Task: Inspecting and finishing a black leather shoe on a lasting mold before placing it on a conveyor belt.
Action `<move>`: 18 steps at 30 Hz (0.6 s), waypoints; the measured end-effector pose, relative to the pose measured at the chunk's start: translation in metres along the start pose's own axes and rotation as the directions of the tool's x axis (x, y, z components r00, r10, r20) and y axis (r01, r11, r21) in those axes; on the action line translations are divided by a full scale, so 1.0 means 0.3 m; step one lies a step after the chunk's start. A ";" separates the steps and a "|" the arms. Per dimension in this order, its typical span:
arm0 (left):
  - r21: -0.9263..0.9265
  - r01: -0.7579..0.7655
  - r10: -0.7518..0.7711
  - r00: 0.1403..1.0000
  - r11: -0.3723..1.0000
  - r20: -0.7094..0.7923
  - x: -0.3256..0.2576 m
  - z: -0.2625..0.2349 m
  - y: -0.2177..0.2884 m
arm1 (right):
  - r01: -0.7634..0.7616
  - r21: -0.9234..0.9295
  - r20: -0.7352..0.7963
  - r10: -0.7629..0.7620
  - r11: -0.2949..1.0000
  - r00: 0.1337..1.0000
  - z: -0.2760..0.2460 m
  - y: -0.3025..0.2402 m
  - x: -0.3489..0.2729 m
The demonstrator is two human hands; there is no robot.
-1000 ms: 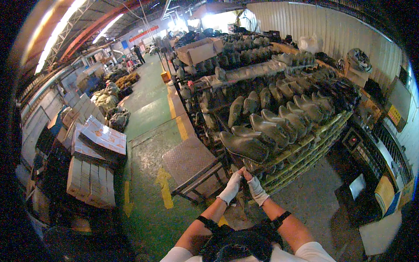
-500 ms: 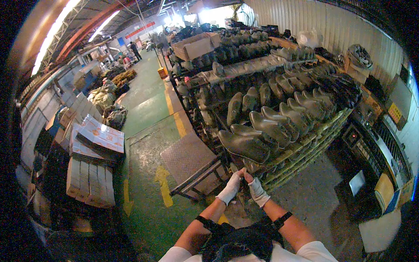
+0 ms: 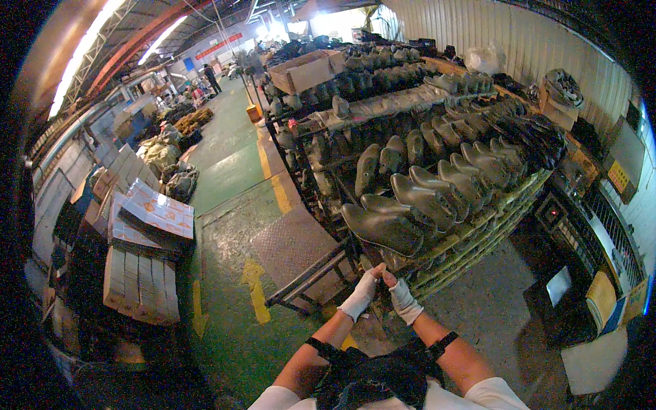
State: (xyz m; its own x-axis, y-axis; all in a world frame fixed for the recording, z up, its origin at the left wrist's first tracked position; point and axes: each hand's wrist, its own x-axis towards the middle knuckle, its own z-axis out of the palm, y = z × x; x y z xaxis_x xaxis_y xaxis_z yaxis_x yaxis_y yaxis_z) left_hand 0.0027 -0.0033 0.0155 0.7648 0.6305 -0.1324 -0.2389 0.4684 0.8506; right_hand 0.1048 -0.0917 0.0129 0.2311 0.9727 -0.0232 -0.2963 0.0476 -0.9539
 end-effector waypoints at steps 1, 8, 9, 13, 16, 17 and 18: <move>-0.001 0.002 -0.002 1.000 1.000 -0.001 -0.007 0.008 0.006 | -0.002 0.001 -0.001 0.002 1.000 1.000 0.005 -0.010 -0.004; 0.026 -0.061 0.062 0.997 0.998 -0.036 -0.050 0.015 0.037 | 0.045 0.012 0.002 -0.045 0.999 0.999 0.055 -0.038 -0.012; 0.039 -0.073 0.075 0.996 0.997 -0.050 -0.058 0.027 0.045 | 0.082 0.015 0.008 -0.082 0.997 0.997 0.049 -0.026 -0.013; 0.020 0.022 -0.019 0.991 1.000 -0.136 -0.062 0.079 0.082 | 0.211 -0.174 0.150 -0.186 0.962 0.971 -0.046 0.066 0.033; -0.002 -0.029 0.029 0.992 1.000 -0.123 -0.077 0.092 0.087 | 0.204 -0.104 0.193 -0.182 0.973 0.964 -0.043 0.064 0.042; -0.005 -0.073 0.071 0.987 0.997 -0.141 -0.080 0.117 0.089 | 0.157 -0.104 0.132 -0.143 0.982 0.981 -0.057 0.067 0.045; -0.009 -0.116 0.113 0.981 0.993 -0.157 -0.077 0.142 0.093 | 0.110 -0.101 0.070 -0.103 0.989 0.992 -0.076 0.066 0.046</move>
State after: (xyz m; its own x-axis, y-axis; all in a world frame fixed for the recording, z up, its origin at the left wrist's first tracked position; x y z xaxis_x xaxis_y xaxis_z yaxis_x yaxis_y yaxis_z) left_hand 0.0038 -0.0313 0.0641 0.6296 0.7686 -0.1138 -0.3313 0.3980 0.8555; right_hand 0.1232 -0.0825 -0.0131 0.1954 0.9760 0.0962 -0.1737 0.1310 -0.9761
